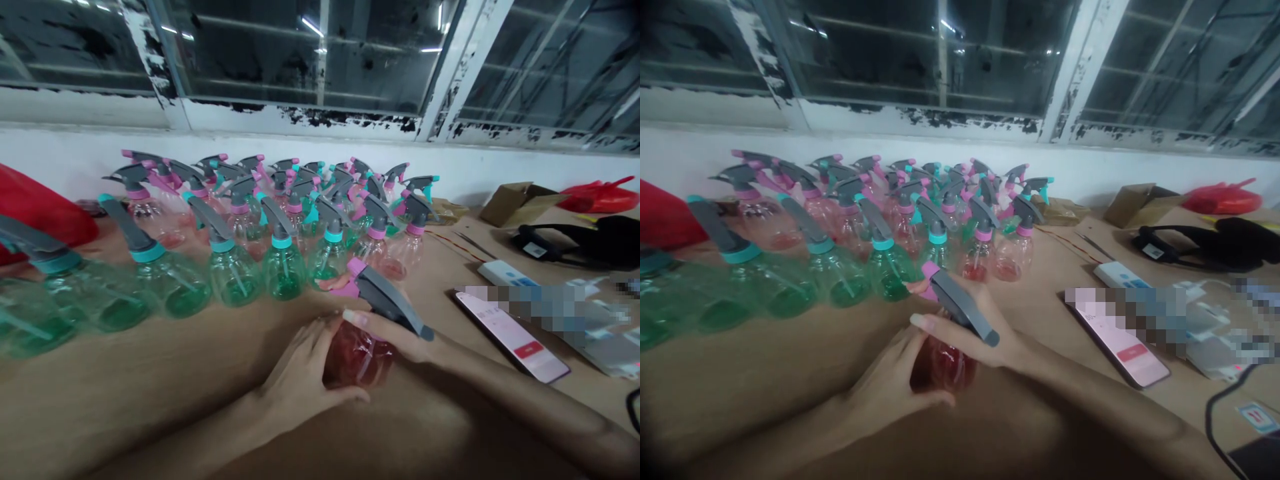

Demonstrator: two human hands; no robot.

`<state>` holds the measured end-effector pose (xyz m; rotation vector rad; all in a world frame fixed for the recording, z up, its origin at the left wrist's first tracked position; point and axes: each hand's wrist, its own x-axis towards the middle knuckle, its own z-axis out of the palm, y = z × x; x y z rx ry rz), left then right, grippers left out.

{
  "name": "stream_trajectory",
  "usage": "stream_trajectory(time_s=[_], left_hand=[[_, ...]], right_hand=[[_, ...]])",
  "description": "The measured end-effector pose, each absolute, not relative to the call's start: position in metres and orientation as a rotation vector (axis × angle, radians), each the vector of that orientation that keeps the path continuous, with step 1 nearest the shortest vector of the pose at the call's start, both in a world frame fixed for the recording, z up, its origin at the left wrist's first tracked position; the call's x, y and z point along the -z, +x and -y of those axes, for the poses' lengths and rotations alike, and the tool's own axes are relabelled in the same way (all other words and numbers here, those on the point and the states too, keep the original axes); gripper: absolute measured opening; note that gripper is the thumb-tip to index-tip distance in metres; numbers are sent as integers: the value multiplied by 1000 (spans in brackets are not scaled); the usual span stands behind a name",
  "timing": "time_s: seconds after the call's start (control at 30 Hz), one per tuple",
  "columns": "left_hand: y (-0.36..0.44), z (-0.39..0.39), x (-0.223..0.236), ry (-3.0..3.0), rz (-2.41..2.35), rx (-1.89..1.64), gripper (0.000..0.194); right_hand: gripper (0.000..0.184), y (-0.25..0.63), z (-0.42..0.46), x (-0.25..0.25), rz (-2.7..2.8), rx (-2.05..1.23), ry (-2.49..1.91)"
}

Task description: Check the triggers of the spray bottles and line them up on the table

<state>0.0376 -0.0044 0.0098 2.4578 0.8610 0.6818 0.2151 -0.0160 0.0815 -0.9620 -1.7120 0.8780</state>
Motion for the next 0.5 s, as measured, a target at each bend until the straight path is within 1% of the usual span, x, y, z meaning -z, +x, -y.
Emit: stream_trajectory(time_s=[0.2, 0.37, 0.5], left_hand=[[18, -8, -1, 2738, -927, -461, 93], [9, -12, 3, 2847, -929, -425, 82], [10, -11, 3, 2886, -920, -397, 80]], right_hand=[[25, 221, 10, -77, 1731, -913, -971], [25, 233, 0, -67, 1773, -901, -1010], [28, 232, 0, -76, 1832, -855, -1013]])
